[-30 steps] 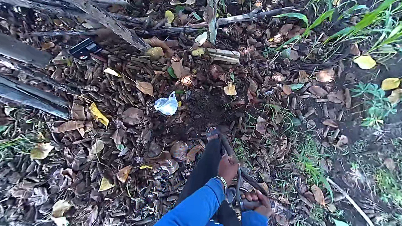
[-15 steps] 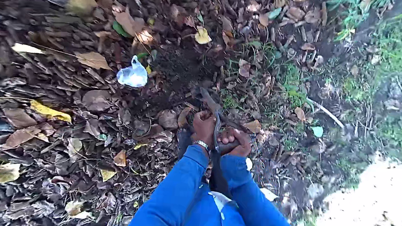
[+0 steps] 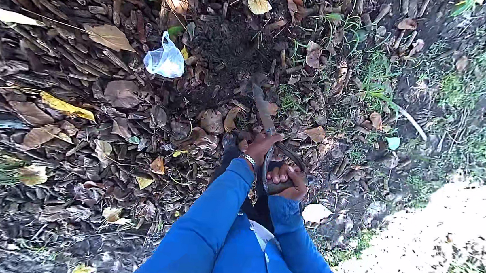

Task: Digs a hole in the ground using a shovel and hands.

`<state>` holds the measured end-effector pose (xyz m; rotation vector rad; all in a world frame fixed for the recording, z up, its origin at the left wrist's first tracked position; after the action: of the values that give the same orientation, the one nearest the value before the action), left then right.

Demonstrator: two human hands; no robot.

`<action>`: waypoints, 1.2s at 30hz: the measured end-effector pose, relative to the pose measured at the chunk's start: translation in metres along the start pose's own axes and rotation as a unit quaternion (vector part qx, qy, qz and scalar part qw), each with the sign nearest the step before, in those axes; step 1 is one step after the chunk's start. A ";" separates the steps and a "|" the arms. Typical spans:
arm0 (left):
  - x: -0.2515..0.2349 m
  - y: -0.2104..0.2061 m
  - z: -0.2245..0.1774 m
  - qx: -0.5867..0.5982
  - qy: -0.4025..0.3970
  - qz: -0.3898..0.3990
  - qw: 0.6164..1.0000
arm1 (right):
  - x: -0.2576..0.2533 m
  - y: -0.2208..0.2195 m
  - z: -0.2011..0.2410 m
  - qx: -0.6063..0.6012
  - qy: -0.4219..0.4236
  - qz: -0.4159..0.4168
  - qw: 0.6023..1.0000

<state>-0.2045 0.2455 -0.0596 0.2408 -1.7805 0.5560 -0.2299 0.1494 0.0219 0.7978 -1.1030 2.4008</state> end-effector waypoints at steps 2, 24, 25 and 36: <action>-0.010 -0.015 -0.005 -0.064 0.028 -0.017 0.997 | -0.012 0.003 0.012 0.008 -0.004 -0.009 1.000; -0.032 -0.093 -0.077 -0.196 0.034 -0.075 0.977 | -0.076 -0.052 0.088 0.062 -0.186 -0.201 0.960; -0.034 -0.095 -0.082 -0.169 0.037 -0.062 0.983 | -0.083 -0.058 0.090 0.066 -0.185 -0.194 0.961; -0.083 -0.099 -0.147 -0.126 0.085 -0.084 0.985 | -0.139 -0.132 0.109 0.065 -0.141 -0.138 0.978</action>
<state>-0.0127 0.2211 -0.0863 0.1602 -1.6269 0.2192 -0.0139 0.1323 0.0662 1.2789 -0.8689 2.1873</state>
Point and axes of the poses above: each hand's wrist, its own x-axis away from the middle knuckle, its own y-axis out of the back of the hand, z = x × y, the point moved 9 cm from there along -x, towards the middle knuckle, and after that the axes turned 1 degree about -z, right-handed, at the moved point
